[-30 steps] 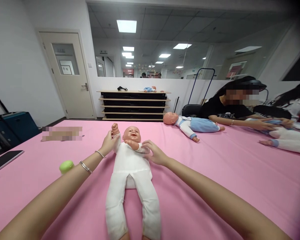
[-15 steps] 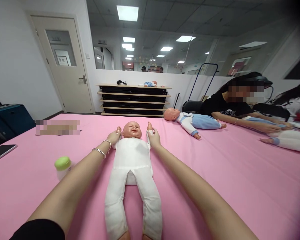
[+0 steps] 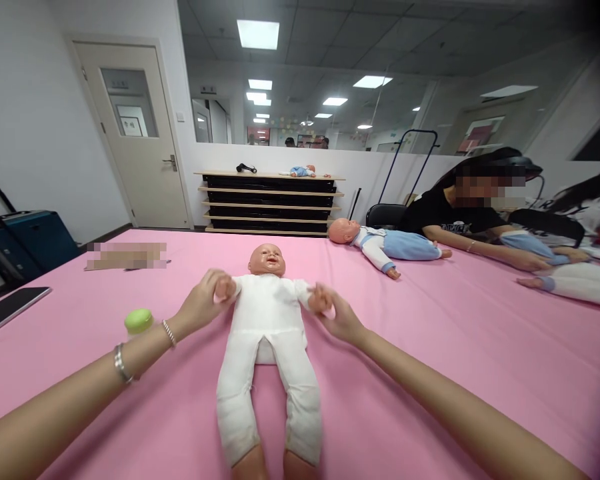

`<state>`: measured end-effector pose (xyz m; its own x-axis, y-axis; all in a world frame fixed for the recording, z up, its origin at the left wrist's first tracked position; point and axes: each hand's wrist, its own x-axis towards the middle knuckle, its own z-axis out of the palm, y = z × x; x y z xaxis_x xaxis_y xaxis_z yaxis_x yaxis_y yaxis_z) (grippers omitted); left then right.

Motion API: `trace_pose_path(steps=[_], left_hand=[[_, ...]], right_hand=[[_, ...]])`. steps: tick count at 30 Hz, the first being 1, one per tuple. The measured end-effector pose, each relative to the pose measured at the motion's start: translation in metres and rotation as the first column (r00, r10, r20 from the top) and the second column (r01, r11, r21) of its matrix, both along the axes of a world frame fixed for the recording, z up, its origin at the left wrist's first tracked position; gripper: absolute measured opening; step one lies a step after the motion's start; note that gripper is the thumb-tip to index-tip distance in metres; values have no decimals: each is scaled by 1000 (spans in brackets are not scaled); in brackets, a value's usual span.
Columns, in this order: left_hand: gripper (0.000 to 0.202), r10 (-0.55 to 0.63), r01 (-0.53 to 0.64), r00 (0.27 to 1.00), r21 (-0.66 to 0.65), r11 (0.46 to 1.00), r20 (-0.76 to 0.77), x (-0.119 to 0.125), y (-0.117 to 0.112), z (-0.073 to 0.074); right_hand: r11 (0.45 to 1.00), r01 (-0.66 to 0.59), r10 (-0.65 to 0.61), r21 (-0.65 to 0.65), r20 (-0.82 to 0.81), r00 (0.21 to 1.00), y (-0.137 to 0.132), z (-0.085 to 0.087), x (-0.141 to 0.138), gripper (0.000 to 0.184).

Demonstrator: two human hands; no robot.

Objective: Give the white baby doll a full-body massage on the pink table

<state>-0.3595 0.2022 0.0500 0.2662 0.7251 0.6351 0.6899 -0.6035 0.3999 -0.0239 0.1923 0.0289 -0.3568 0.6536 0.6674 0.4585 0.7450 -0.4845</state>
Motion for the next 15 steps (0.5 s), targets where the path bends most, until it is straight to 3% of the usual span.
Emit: trace_pose_path(steps=[2, 4, 6, 7, 9, 11, 13, 15], left_hand=[[22, -135, 178, 952, 138, 974, -276, -17, -27, -17], [22, -184, 307, 856, 188, 933, -484, -28, -42, -35], [23, -187, 342, 818, 198, 919, -544, -33, -46, -47], [22, -185, 325, 836, 194, 926, -517, -33, -45, -48], [21, -157, 221, 924, 152, 963, -349, -27, -36, -41], [29, -37, 39, 998, 43, 998, -49, -14, -18, -22], [55, 152, -125, 955, -119, 985, 254, 2, 9, -1], [64, 232, -145, 885, -234, 961, 404, 19, 42, 16]], right_hand=[[989, -131, 114, 68, 216, 970, -21, -11, 11, 33], [966, -224, 163, 133, 363, 918, -31, -19, 17, 28], [951, -260, 170, 168, 420, 891, -33, -21, 19, 27], [953, -253, 167, 165, 408, 898, -32, -20, 19, 26], [979, -174, 136, 110, 289, 948, -25, -13, 15, 23], [999, -44, 44, -8, 74, 996, -8, -1, 6, 23], [986, 74, -98, -147, -166, 981, 22, 12, -7, 37], [952, 130, -225, -278, -347, 910, 61, 21, -21, 45]])
